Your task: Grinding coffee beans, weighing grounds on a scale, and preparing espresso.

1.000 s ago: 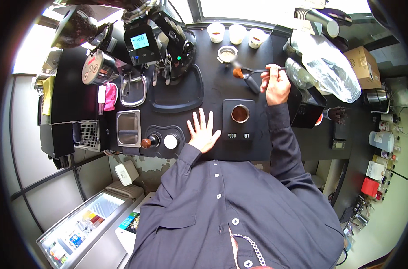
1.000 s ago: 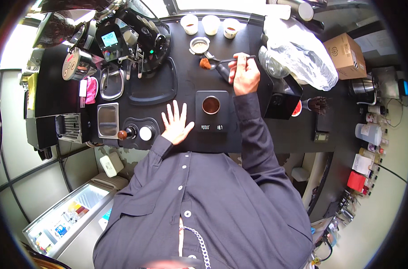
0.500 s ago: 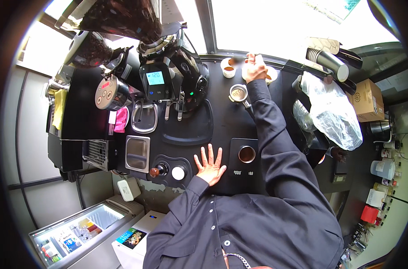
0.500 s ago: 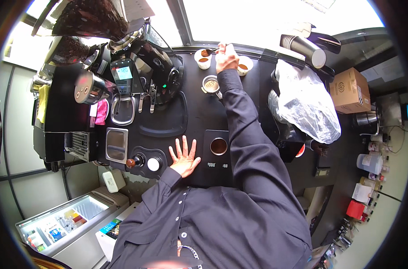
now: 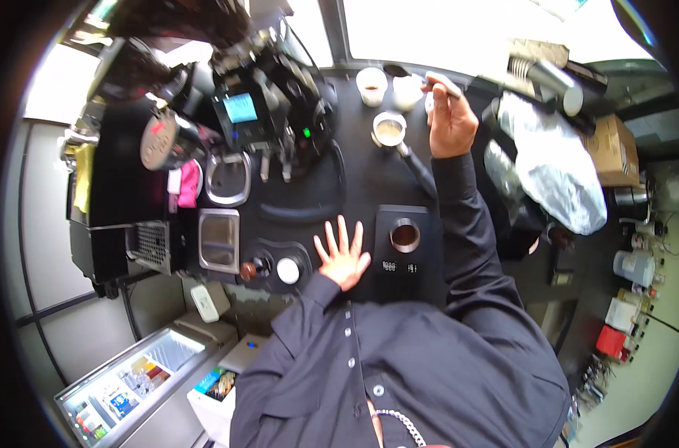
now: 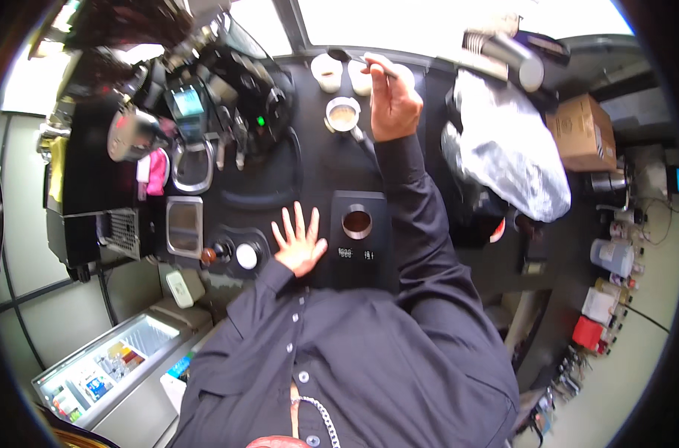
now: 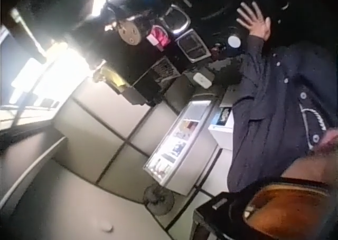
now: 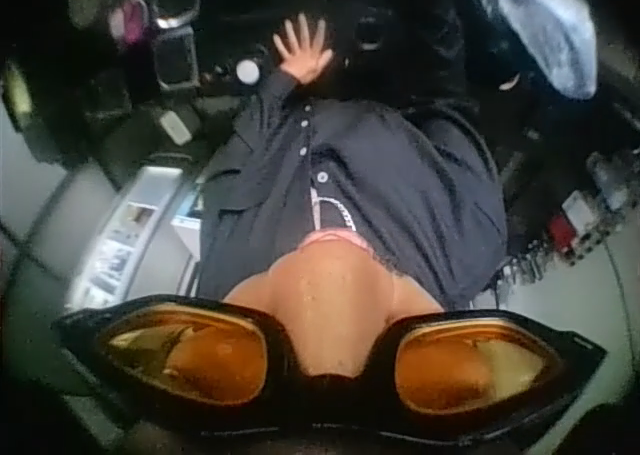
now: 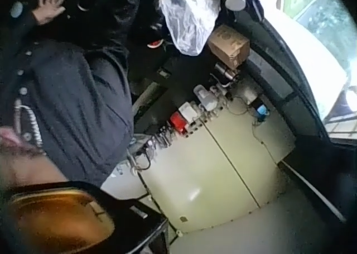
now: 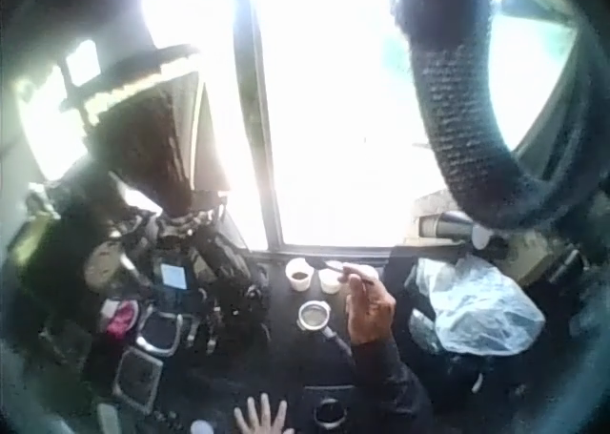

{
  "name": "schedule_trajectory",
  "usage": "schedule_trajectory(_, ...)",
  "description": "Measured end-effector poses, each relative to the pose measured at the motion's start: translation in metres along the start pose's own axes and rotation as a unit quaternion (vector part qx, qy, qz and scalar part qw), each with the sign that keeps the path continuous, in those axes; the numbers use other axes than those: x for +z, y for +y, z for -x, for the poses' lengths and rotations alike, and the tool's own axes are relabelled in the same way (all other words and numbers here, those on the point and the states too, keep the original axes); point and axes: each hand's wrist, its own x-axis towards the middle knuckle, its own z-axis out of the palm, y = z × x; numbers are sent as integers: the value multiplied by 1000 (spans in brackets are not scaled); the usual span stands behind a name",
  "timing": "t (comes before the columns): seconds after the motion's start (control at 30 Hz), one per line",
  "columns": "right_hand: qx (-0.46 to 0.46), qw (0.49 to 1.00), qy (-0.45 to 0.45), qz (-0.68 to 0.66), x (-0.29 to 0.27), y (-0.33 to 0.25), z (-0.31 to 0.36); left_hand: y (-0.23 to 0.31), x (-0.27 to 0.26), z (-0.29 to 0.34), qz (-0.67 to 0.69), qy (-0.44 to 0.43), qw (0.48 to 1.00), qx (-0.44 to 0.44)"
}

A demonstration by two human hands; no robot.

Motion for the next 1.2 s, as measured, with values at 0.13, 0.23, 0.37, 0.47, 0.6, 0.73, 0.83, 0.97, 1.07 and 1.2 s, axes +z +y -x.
schedule_trajectory(0.13,48,993,-40,-102,-28,-49,48,-2,-19,-5,31,-51,998,-20)
schedule_trajectory(0.23,68,993,-57,-76,-54,-64,78,-4,-17,-12,23,-83,996,-28)
schedule_trajectory(0.37,107,990,-83,-24,-87,-89,106,-4,-15,-13,15,-84,996,-29)
schedule_trajectory(0.47,112,990,-87,5,-100,-99,124,-2,-12,-11,-1,-88,995,-38)
schedule_trajectory(0.6,130,986,-95,49,-111,-96,145,-3,-9,-8,3,-76,997,-32)
schedule_trajectory(0.73,46,980,-160,112,-109,-93,157,-2,-6,-9,3,-59,998,-28)
schedule_trajectory(0.83,18,968,-178,179,-104,-82,169,-2,-5,-10,6,-51,998,-27)
schedule_trajectory(0.97,8,955,-221,196,-97,-78,169,-3,-7,-7,10,-47,998,-29)
schedule_trajectory(1.07,0,954,-222,203,-97,-73,170,0,-11,-7,2,-53,998,-30)
schedule_trajectory(1.2,-4,941,-243,235,-95,-72,172,-1,-9,-7,6,-45,998,-34)
